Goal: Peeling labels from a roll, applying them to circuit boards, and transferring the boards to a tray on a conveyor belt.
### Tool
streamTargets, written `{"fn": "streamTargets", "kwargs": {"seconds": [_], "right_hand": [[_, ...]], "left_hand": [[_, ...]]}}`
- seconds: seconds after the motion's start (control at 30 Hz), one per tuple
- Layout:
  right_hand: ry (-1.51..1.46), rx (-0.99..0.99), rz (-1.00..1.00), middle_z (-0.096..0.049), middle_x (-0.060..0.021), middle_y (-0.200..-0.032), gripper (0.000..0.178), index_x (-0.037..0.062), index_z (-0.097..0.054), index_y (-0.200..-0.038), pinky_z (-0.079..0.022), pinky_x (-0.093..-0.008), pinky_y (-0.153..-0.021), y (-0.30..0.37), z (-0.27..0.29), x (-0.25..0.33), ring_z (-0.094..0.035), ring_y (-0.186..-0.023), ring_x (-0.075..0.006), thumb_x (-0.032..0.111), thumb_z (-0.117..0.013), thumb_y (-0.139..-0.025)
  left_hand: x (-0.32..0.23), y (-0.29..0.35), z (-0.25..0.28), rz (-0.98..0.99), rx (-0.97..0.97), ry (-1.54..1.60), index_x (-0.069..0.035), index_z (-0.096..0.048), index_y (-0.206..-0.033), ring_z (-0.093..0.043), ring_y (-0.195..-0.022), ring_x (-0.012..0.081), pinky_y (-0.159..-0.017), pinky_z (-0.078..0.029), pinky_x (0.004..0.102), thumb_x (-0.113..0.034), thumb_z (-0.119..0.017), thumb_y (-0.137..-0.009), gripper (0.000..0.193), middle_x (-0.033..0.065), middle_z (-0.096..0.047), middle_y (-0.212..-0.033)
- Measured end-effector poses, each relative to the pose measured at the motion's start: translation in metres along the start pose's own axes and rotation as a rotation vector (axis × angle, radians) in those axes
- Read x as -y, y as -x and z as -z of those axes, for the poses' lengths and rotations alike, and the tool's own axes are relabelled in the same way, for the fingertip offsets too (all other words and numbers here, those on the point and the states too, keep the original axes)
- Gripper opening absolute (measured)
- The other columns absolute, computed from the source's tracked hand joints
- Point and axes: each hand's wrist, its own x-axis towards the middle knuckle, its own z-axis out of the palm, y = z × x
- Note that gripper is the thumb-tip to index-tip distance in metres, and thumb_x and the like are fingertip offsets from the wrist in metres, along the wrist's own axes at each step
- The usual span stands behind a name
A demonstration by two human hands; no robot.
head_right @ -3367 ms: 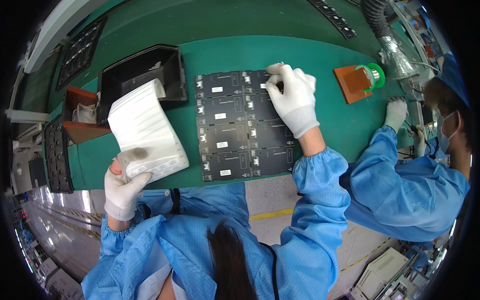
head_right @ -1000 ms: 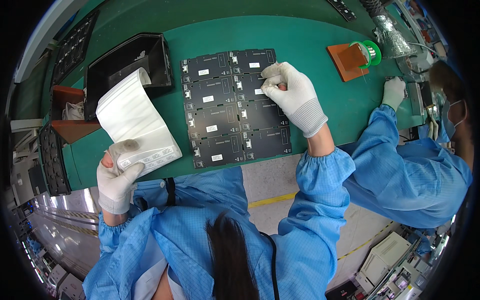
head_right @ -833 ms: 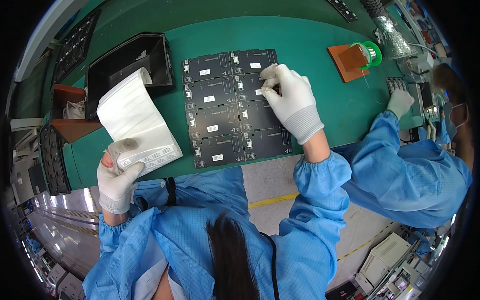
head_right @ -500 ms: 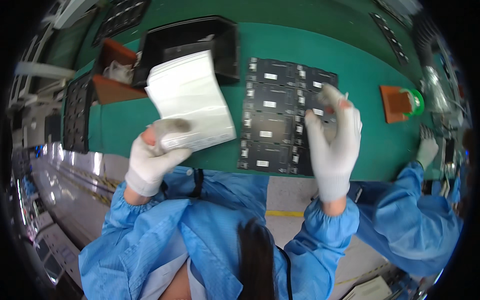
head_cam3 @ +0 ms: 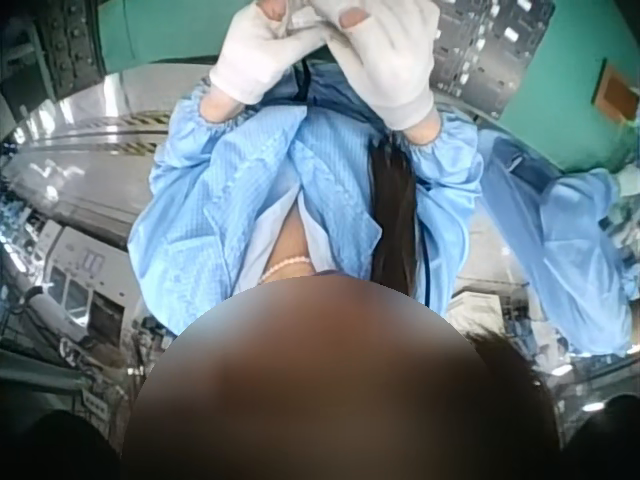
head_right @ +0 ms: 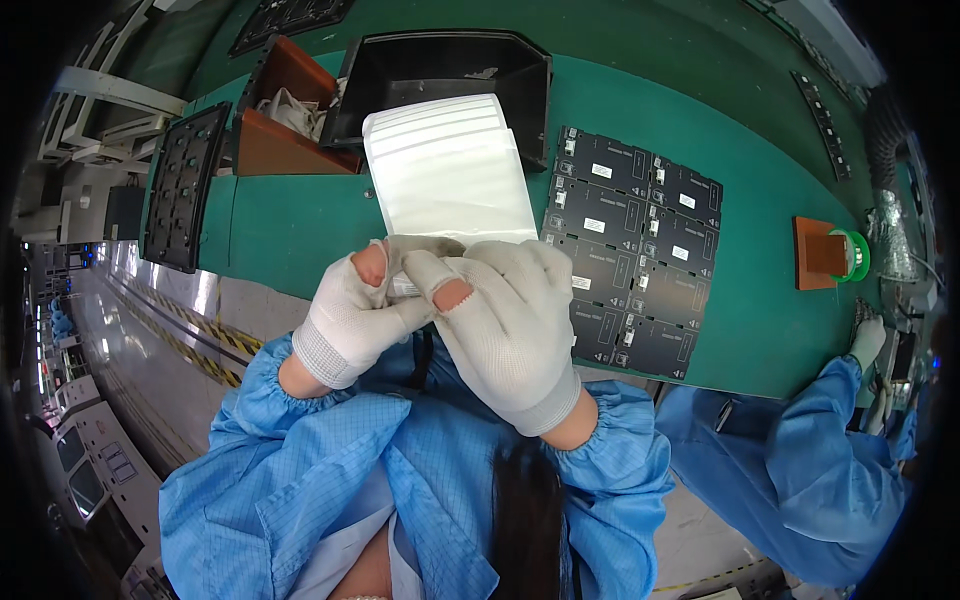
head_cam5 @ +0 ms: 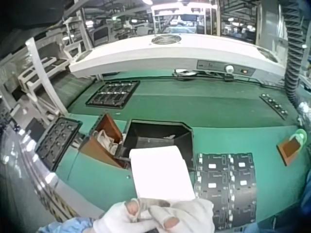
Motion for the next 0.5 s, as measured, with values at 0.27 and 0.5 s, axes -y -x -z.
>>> {"fn": "streamTargets", "kwargs": {"seconds": [0.27, 0.5], "right_hand": [[-0.451, 0.095, -0.261, -0.064, -0.0077, -0.088, 0.038, 0.0007, -0.060, -0.107, -0.046, -0.0357, -0.080, 0.004, 0.023, -0.001, -0.060, -0.085, -0.0217, -0.007, -0.071, -0.072], [-0.254, 0.031, -0.888, -0.058, -0.0025, -0.094, 0.020, -0.0047, -0.057, -0.105, -0.041, -0.0229, -0.084, 0.048, 0.132, -0.072, -0.051, -0.086, -0.0085, 0.000, -0.059, -0.085]], "left_hand": [[0.005, 0.002, -0.002, -0.097, 0.080, 0.338, 0.004, -0.057, -0.122, -0.065, -0.101, 0.0166, -0.089, -0.052, 0.0281, 0.002, -0.064, -0.085, 0.037, 0.0101, -0.066, -0.114], [0.007, 0.017, 0.011, -0.002, -0.046, 0.204, 0.002, -0.059, -0.123, -0.061, -0.080, 0.0082, -0.067, -0.049, 0.0205, 0.001, -0.067, -0.083, 0.041, 0.0063, -0.069, -0.101]]}}
